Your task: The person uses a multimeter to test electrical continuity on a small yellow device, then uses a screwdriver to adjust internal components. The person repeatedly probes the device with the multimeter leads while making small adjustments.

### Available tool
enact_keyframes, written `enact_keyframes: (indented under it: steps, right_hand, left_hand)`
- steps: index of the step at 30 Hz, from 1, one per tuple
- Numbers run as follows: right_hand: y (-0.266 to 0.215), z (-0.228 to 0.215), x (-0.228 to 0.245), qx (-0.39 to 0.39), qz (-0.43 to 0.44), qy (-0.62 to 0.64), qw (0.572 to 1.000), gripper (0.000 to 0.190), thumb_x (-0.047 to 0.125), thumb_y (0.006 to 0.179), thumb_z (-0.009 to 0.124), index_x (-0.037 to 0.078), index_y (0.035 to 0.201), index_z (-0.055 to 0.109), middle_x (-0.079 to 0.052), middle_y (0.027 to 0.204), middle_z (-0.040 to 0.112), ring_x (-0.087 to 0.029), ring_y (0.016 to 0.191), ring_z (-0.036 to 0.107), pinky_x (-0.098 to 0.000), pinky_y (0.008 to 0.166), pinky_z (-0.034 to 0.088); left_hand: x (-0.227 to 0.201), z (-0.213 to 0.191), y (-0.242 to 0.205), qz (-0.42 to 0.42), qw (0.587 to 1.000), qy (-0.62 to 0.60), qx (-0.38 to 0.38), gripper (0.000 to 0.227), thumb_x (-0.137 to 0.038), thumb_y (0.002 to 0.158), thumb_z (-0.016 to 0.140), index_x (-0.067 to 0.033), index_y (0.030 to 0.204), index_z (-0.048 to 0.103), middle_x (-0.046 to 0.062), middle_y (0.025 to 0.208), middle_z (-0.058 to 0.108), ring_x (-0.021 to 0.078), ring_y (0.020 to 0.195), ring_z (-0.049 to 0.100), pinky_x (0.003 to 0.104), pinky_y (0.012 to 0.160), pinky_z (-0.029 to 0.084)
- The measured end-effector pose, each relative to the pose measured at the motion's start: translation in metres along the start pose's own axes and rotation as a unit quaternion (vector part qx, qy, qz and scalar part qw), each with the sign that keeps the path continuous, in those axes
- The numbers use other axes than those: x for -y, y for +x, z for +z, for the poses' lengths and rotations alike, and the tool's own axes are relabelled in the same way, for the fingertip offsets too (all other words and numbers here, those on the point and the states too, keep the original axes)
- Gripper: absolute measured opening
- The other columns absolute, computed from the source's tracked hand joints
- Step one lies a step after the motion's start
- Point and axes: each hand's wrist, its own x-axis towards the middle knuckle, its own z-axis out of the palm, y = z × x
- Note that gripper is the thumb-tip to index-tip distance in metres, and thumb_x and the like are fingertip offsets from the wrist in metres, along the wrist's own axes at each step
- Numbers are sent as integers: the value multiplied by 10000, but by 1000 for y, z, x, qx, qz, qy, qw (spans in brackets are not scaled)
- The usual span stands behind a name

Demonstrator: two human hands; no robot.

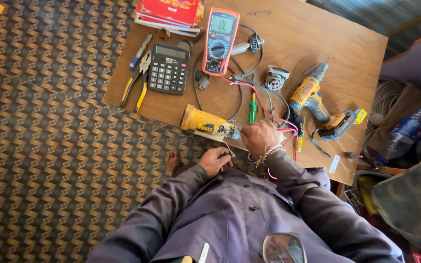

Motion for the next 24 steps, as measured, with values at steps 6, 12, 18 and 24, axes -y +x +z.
enact_keyframes:
  steps: [6, 12, 18, 24]
  right_hand:
    - [-5, 4, -1, -50, -7, -4, 999, 170, 284, 836, 676, 164, 788, 787, -37, 802, 708, -287, 868, 664, -451, 814, 492]
    - [-3, 7, 6, -45, 26, -31, 998, 189, 293, 791, 676, 148, 714, 769, -42, 794, 704, -275, 886, 659, -452, 860, 468]
    - [1, 8, 7, -26, 55, -13, 998, 195, 323, 723, 696, 140, 713, 764, -50, 804, 704, -273, 928, 652, -456, 897, 440]
    - [-1, 14, 3, -49, 47, -19, 997, 208, 342, 727, 707, 142, 709, 761, -50, 810, 692, -274, 930, 645, -463, 888, 432]
  left_hand:
    - [-2, -1, -5, 4, 1000, 8, -5, 202, -177, 1005, 586, -24, 1099, 680, 34, 827, 736, 66, 565, 555, 242, 530, 469]
    - [-17, -1, -10, 2, 999, 44, -30, 185, -171, 975, 591, -24, 1013, 695, 28, 781, 733, 63, 576, 582, 246, 532, 484]
    - [-25, -6, -15, 54, 996, 68, -35, 155, -135, 942, 617, -7, 949, 703, 55, 765, 731, 95, 688, 670, 270, 661, 544]
    - [-15, -9, -16, 35, 994, 82, -55, 146, -130, 921, 656, -1, 952, 717, 57, 776, 735, 114, 715, 685, 286, 685, 552]
